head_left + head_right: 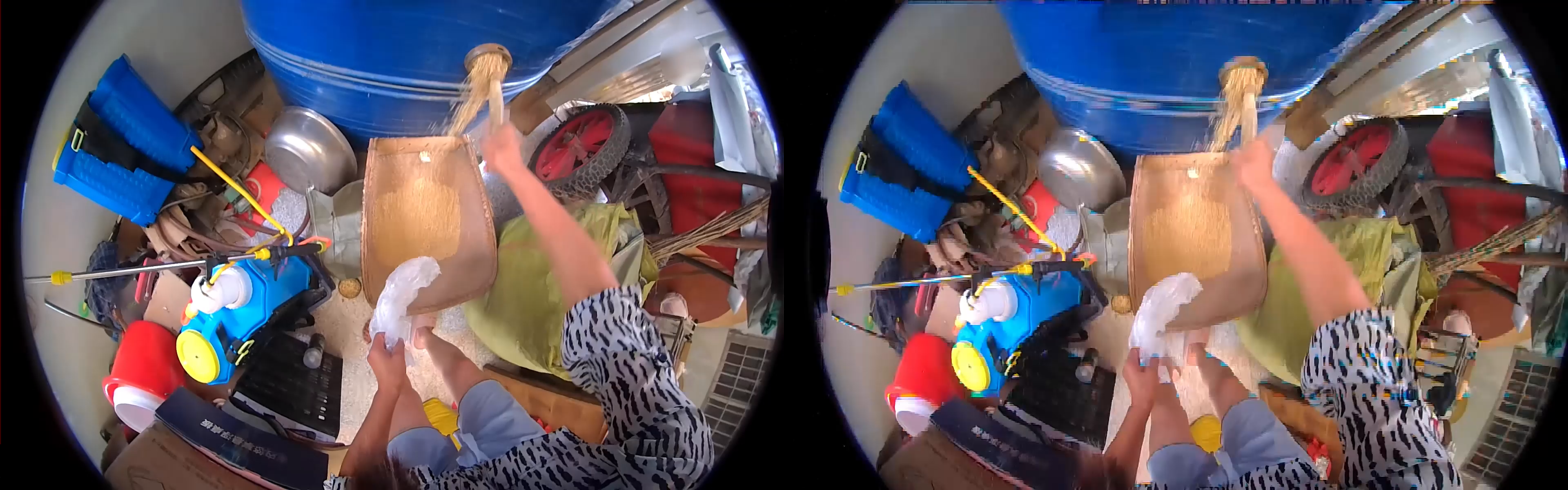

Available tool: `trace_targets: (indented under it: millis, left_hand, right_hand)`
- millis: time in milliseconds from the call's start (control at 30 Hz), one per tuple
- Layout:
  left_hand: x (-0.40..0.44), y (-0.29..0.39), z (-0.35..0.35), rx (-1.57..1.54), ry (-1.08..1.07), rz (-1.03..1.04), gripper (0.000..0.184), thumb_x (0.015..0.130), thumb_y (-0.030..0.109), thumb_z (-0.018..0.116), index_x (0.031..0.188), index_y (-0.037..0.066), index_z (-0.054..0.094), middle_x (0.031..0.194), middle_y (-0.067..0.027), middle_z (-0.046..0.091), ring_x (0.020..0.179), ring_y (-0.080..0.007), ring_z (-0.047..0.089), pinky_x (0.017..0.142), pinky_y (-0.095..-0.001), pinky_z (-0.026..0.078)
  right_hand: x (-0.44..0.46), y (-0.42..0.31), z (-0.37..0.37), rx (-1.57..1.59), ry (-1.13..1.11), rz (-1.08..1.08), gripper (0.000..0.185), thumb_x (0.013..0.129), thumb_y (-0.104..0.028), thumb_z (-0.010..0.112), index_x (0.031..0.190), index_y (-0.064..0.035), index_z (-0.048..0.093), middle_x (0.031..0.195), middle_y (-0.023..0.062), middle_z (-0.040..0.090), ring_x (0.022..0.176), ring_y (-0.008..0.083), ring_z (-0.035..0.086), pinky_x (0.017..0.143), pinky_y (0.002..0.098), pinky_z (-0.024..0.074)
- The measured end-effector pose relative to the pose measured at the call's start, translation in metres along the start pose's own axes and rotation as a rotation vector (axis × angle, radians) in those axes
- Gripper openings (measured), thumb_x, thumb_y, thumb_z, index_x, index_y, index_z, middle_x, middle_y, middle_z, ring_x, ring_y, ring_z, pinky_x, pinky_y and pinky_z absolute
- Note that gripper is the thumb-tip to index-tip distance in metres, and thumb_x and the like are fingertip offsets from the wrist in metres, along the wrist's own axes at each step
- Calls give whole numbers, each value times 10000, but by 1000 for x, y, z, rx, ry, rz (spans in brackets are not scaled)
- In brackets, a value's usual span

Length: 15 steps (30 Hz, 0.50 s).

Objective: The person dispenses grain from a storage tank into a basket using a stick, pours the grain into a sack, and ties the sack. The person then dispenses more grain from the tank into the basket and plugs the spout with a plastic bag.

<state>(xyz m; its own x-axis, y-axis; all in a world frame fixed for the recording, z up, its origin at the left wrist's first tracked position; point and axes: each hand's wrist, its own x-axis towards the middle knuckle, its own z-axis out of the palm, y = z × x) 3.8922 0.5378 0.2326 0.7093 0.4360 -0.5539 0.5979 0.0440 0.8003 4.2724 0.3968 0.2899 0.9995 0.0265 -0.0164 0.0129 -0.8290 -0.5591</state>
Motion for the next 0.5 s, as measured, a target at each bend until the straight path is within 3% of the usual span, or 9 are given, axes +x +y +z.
trace_targets:
  millis: [67,133,233,267,333,467,500]
  left_hand:
    - [3,-2,0,-21,-5,16,146,728,30,553,848,-52,533,722,-121,567,658,-155,517,609,-308,422]
    - [6,-3,3,6,38,40,177,702,57,597,843,-37,544,674,-169,570,603,-218,551,570,-327,426]
    - [11,-1,8,-43,-20,-77,162,712,25,552,856,-48,538,710,-108,561,652,-158,516,605,-307,422]
    - [12,5,8,-43,-20,-74,162,712,25,552,856,-48,538,710,-108,561,652,-158,516,605,-307,422]
    - [13,17,9,4,-25,11,158,718,25,552,860,-42,539,722,-100,567,659,-153,517,606,-304,422]
    - [19,11,13,-36,-17,39,152,720,28,558,854,-41,541,721,-100,570,661,-144,516,604,-298,421]
    - [19,13,13,-25,1,37,170,711,39,578,860,-38,548,714,-134,575,650,-182,542,599,-310,429]
  right_hand:
    - [-9,-18,1,105,-17,274,280,756,-87,512,519,53,463,445,142,498,428,256,570,369,342,442]
    - [-23,-23,2,462,-98,300,229,759,-88,508,572,41,477,468,89,479,390,188,506,345,320,407]
    - [-32,-43,-8,455,-214,390,195,768,-92,506,613,21,475,490,61,456,386,153,450,326,304,368]
    - [-38,-50,-13,456,-211,389,195,768,-92,506,613,21,475,490,61,456,386,153,450,326,304,368]
    - [-48,-61,-21,761,-222,402,166,769,-78,505,641,20,469,505,57,447,406,141,445,320,298,348]
    - [-31,-62,-5,693,-160,382,160,773,-73,504,638,8,471,500,55,447,380,148,424,326,296,347]
    - [-14,-55,6,646,-80,316,165,769,-81,510,637,11,476,508,67,459,386,152,445,341,298,364]
